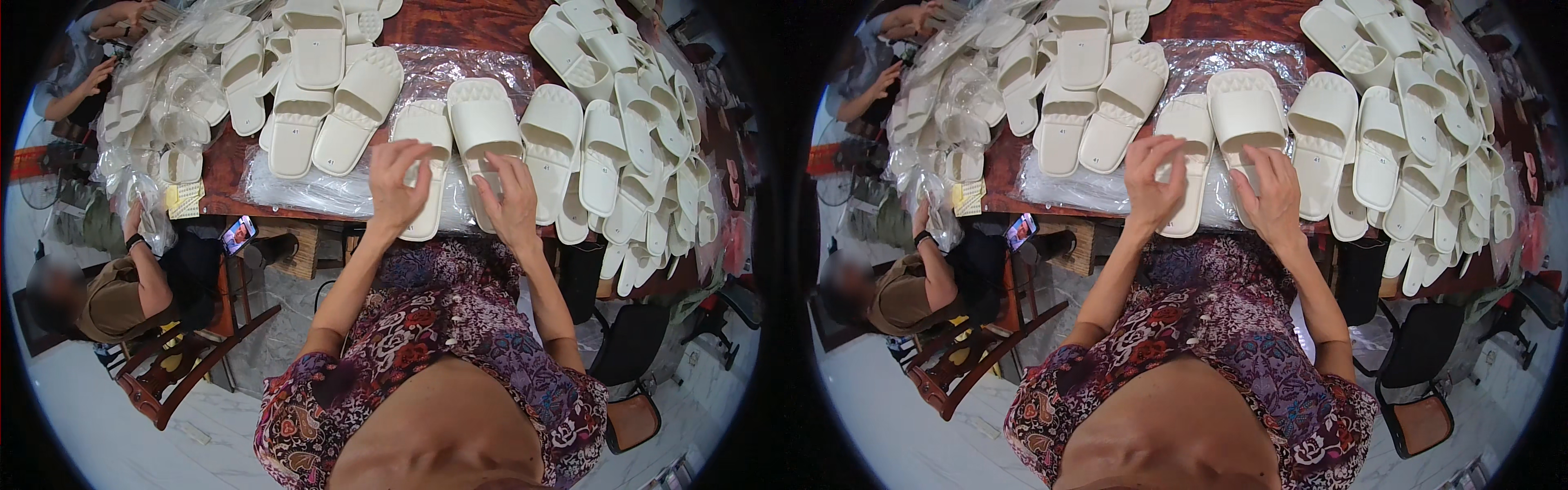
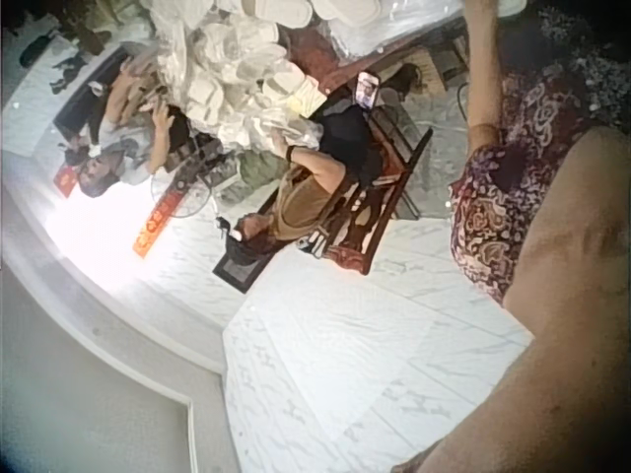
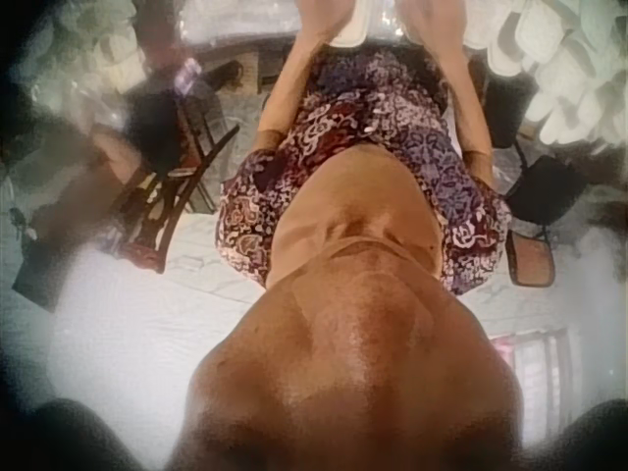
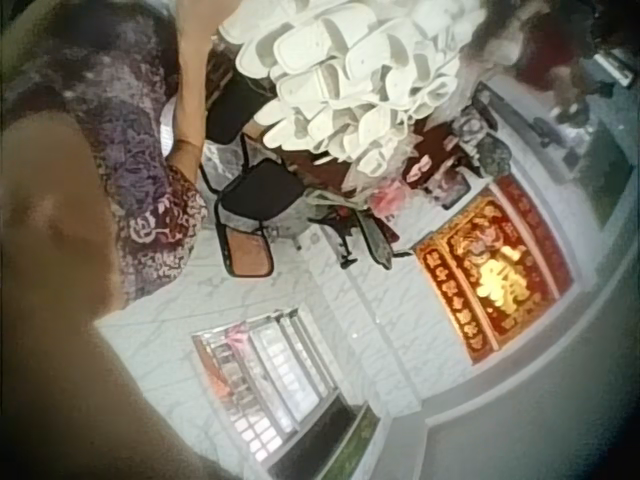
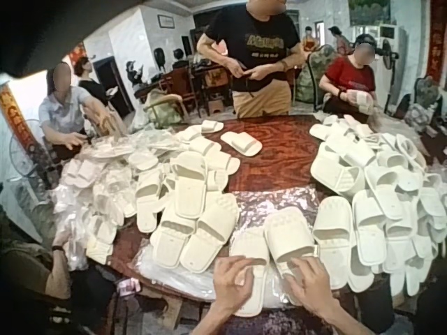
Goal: The person pairs slippers by aligning them together, threads plastic fasteners through them by hand to connect each pair, and places them on the table.
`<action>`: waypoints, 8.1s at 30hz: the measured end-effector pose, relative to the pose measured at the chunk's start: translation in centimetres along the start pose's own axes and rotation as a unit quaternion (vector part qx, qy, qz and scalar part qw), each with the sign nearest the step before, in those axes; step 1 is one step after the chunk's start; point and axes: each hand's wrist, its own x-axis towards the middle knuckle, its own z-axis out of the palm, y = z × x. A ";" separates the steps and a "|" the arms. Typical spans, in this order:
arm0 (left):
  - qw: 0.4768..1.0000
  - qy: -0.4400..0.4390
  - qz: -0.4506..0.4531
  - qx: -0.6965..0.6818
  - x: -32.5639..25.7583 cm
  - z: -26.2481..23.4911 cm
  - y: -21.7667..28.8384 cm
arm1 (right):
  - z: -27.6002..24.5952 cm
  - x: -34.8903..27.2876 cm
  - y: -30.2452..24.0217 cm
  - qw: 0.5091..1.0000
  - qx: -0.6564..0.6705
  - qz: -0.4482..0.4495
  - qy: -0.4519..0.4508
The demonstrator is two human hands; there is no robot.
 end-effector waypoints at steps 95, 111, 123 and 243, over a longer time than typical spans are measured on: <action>0.986 -0.157 0.041 0.032 -3.5 6.5 -1.4 | -23.1 13.0 26.3 0.869 -0.301 0.202 0.336; 0.988 -0.146 0.037 0.036 -3.9 6.0 -1.9 | -23.7 12.2 29.8 0.818 -0.352 0.388 0.238; 0.989 -0.143 0.033 0.025 -3.4 6.3 -2.2 | -22.5 9.7 30.1 0.817 -0.401 0.320 0.261; 0.928 0.160 -0.038 0.335 17.8 -13.8 -19.8 | 16.9 24.2 -3.7 0.899 0.350 0.184 -0.189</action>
